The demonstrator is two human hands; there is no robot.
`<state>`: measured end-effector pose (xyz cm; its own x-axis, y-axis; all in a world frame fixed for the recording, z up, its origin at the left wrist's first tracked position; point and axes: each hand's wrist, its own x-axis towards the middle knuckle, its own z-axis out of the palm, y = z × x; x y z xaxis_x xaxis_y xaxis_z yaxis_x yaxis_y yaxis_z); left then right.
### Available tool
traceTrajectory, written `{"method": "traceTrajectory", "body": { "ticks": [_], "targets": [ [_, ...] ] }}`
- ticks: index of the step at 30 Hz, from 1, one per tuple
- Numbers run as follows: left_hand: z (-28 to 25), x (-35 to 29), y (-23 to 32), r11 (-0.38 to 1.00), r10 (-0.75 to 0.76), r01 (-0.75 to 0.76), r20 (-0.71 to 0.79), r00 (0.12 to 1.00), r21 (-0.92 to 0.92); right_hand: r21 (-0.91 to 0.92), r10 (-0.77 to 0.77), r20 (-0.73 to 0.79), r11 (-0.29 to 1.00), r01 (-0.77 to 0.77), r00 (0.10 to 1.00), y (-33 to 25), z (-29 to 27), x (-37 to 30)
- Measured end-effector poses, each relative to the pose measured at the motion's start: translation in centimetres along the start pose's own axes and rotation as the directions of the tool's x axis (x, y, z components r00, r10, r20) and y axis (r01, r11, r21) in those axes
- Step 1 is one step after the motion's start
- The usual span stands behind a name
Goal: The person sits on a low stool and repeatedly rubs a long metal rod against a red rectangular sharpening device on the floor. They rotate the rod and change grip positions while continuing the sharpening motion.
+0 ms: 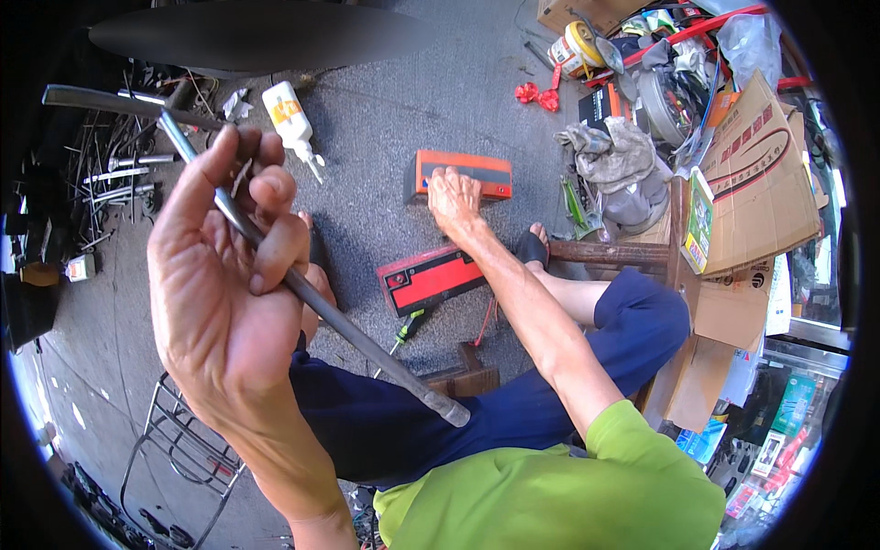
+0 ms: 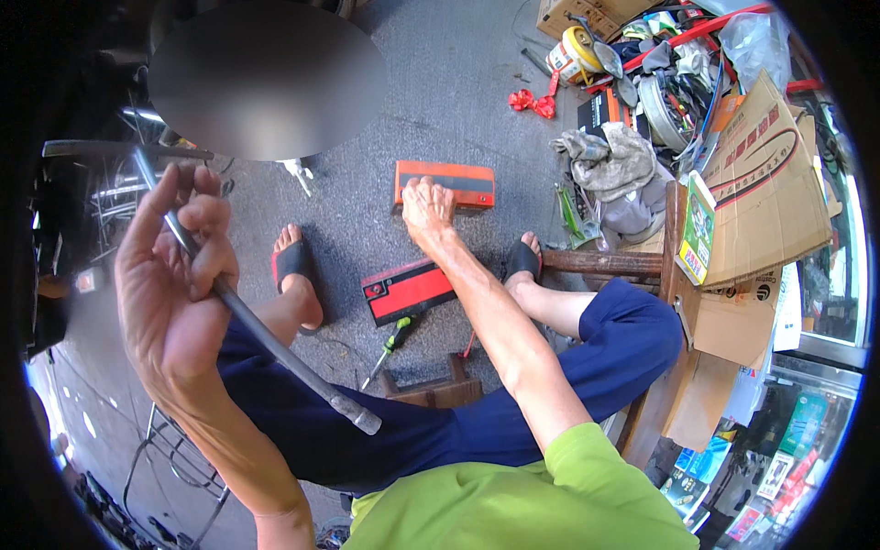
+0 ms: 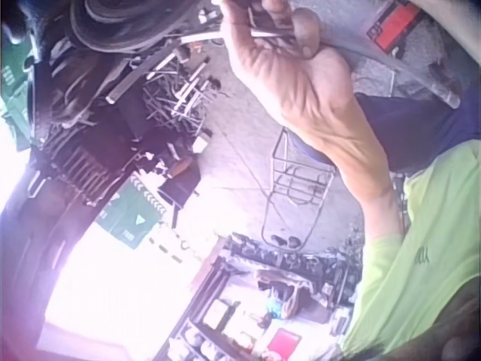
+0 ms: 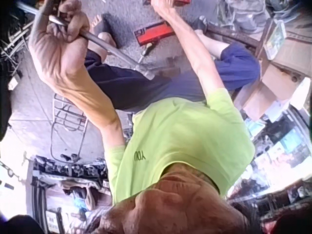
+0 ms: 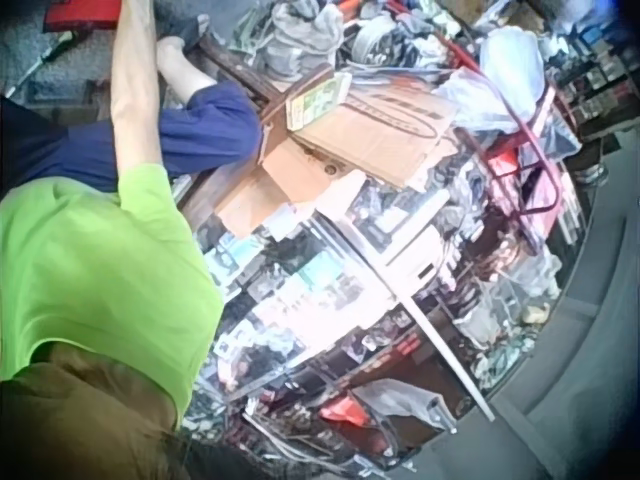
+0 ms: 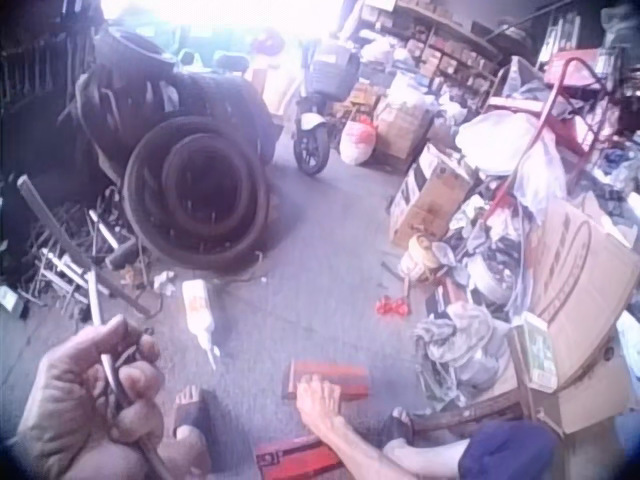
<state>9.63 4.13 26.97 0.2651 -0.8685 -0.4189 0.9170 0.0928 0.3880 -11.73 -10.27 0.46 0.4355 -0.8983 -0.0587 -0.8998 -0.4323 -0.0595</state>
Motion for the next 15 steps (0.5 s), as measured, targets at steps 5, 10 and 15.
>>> {"method": "traceTrajectory", "body": {
  "ticks": [5,10,15],
  "targets": [
    [-1.4,0.1,0.2,0.997,-0.011,-0.002,0.176,0.984,0.074,0.130,0.042,0.168,0.989,-0.064,0.985,-0.2,-2.5,-0.9],
    [-1.3,-0.1,0.3,0.995,-0.040,0.023,0.166,0.985,0.102,0.183,-0.450,0.547,0.887,0.424,0.706,1.1,-5.8,-7.1],
    [-1.6,0.5,0.0,0.994,-0.035,0.015,0.190,0.981,0.105,0.060,-0.523,0.317,0.844,0.533,0.791,2.5,-1.2,-11.2]
  ]
}}
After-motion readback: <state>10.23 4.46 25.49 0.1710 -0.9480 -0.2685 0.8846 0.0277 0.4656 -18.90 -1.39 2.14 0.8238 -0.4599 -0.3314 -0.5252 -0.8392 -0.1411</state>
